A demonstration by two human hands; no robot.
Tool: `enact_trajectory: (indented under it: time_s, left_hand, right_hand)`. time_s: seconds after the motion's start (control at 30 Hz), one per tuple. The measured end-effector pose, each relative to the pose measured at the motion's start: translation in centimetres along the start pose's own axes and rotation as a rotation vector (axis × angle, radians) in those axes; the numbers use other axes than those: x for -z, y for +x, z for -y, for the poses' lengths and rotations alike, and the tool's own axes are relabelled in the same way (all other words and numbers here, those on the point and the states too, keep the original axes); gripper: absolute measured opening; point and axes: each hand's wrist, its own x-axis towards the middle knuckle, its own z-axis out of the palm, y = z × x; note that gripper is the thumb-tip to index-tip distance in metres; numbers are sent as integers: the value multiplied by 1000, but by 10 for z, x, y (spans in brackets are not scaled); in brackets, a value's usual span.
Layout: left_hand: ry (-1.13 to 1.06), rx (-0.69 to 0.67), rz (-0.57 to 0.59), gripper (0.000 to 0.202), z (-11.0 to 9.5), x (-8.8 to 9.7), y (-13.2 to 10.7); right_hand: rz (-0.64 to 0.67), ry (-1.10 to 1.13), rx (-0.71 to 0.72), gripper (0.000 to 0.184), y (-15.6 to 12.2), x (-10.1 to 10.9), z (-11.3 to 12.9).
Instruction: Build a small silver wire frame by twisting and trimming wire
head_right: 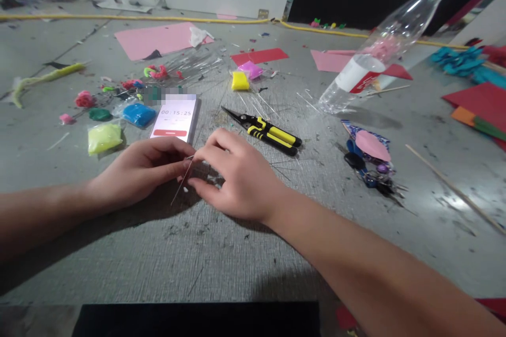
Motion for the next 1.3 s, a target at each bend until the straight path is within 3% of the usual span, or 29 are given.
enact_trajectory:
  time_s: [0.6, 0.9, 1.3]
  left_hand:
    - [-12, 18, 5, 4, 1, -1, 0]
    - [22, -8, -38, 6, 2, -3, -1]
    - [40, 6, -5, 9, 2, -4, -1]
  right_hand:
    - [-25, -167, 102, 13, 3, -3, 2]
    - [-161, -64, 84, 11, 3, -7, 3]
    - [-141, -13, 55, 10, 0, -10, 2]
